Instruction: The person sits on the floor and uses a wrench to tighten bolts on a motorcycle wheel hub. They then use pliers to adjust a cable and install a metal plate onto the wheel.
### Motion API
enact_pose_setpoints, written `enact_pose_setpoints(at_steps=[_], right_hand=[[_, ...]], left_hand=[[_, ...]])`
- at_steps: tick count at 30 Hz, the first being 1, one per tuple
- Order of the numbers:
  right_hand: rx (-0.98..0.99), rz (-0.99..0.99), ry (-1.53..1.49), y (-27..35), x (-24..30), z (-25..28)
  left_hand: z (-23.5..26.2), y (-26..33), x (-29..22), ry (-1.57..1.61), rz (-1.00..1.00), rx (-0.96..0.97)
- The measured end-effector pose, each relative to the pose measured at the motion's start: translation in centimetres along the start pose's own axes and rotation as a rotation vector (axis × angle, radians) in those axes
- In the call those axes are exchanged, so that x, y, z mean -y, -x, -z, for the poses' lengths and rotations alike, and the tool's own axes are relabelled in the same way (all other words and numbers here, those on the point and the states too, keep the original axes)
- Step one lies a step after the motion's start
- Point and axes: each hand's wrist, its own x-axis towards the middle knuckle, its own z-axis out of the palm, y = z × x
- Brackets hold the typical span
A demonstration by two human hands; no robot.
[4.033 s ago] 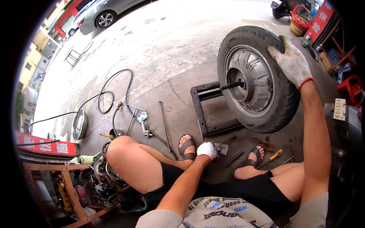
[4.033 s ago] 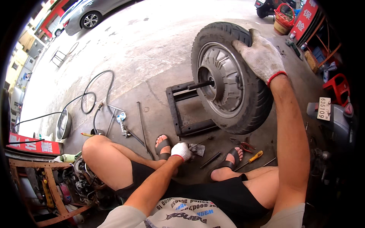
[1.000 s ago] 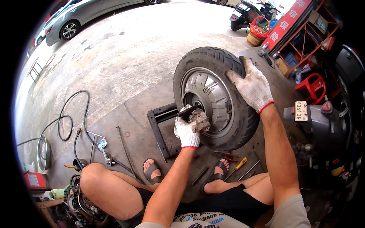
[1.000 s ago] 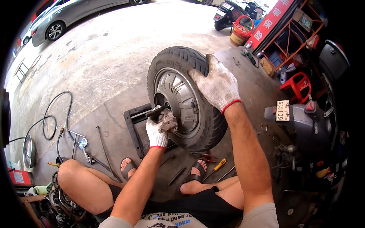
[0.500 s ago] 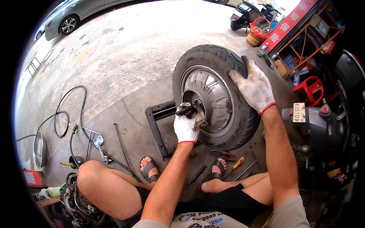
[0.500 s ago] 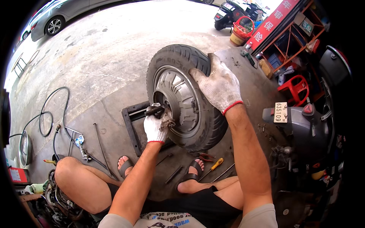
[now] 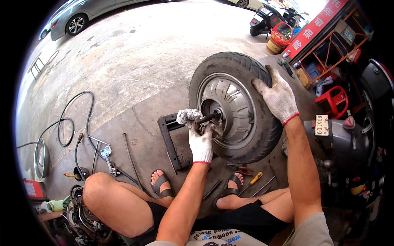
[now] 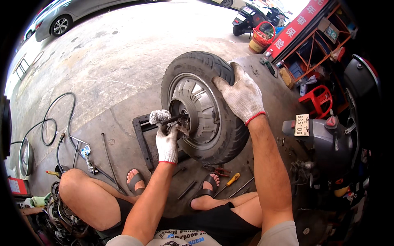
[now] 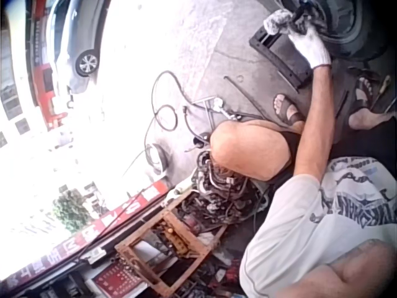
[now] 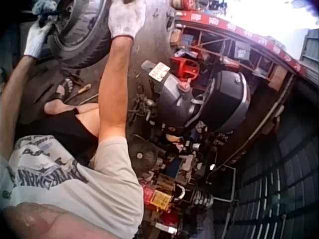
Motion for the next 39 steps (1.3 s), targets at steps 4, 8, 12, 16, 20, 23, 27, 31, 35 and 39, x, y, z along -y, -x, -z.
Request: enact_pose_setpoints(at_steps=[4,8,12,16,20,23,27,31,35,39], right_hand=[[0.001,0.004,0.008,0.0,0.1,0.1],[-0.007,0.023,0.01,0.1,0.2,0.0],[-0.018,0.041,-0.003,0.0,0.0,-0.2],[-0.013,0.056,-0.016,-0.1,-0.5,-0.3],[-0.038,0.082,-0.001,-0.1,-0.7,-0.5],[-0.036,0.077,-0.02,-0.1,-0.8,-0.6],[-0.025,0.124,-0.058,-0.2,-0.9,-0.6],[-0.019,0.125,-0.053,-0.3,-0.8,-0.7],[-0.001,0.097,-0.054,-0.2,-0.3,-0.5],[-0.011,0.099,-0.065,0.0,-0.1,-0.5]], left_hand=[[0.3,1.5,-1.7,0.101,-0.128,0.142],[-0.8,-0.6,-2.4,-0.048,-0.342,0.172],[-2.0,-1.3,-1.9,0.187,-0.089,0.072],[-1.7,-1.1,-1.8,0.154,-0.071,0.085],[-0.7,-2.3,-2.1,-0.013,-0.204,0.115],[-0.4,-4.5,-2.3,-0.077,-0.339,0.145],[0.4,-5.9,-2.8,-0.118,-0.231,0.299],[2.0,-7.4,-4.3,-0.174,-0.102,0.513],[2.8,-8.8,-5.9,0.006,0.136,0.653],[2.5,-9.8,-7.6,-0.183,0.033,0.737]])
